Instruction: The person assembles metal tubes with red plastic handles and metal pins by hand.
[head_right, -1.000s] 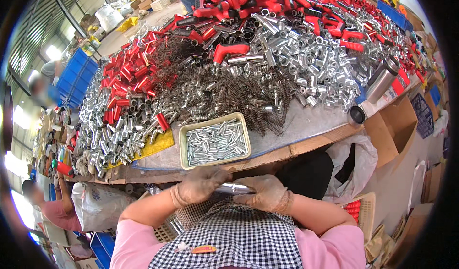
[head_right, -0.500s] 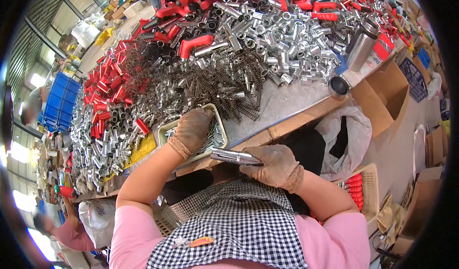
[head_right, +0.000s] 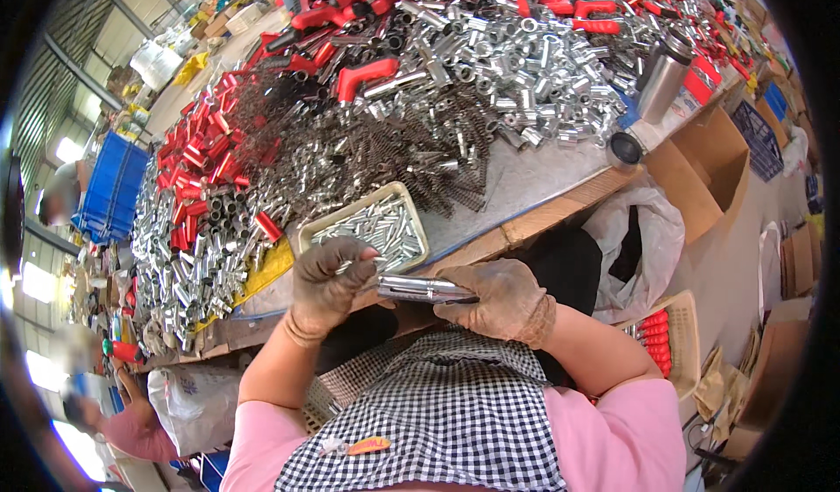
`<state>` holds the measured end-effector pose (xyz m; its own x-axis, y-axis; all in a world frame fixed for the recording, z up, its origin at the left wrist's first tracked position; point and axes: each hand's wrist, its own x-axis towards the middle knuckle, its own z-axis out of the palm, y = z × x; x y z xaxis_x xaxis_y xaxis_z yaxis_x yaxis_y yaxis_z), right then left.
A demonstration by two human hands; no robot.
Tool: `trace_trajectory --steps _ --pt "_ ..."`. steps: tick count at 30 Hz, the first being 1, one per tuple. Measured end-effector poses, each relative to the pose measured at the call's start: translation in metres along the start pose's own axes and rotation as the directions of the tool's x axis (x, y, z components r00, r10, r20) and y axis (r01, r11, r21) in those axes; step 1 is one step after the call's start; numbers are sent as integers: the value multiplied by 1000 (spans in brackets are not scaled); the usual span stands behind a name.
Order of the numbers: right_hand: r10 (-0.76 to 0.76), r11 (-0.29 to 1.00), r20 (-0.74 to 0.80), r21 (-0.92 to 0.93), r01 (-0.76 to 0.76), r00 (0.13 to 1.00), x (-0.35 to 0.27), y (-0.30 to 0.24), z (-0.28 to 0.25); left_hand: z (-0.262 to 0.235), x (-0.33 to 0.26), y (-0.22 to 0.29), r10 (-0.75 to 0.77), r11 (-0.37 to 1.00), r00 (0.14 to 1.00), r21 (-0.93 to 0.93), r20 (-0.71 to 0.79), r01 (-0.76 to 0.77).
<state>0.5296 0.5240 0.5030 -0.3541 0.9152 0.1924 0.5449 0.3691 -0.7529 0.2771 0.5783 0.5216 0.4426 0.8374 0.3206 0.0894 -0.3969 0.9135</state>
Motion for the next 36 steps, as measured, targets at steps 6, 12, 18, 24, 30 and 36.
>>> trace_trajectory --steps 6,12,18,24,30,36 --pt "-94 990 100 114 82 991 11 -20 8 29 -37 11 -237 958 968 -184 -84 218" --pt "-269 887 142 -350 303 953 14 -31 12 45 -47 19 -325 946 920 -53 -219 321" --pt "-227 855 214 -423 300 950 8 -42 11 24 -53 31 -236 965 968 -135 -87 224" --pt "-191 863 216 -427 269 958 5 -45 11 11 -51 15 203 975 979 89 34 -205" --pt "-168 854 219 -454 253 961 8 -46 5 12 -47 27 197 895 971 379 135 -234" --pt "-183 743 336 -568 354 924 13 -43 16 33 -45 51 -144 432 951 882 273 -188"
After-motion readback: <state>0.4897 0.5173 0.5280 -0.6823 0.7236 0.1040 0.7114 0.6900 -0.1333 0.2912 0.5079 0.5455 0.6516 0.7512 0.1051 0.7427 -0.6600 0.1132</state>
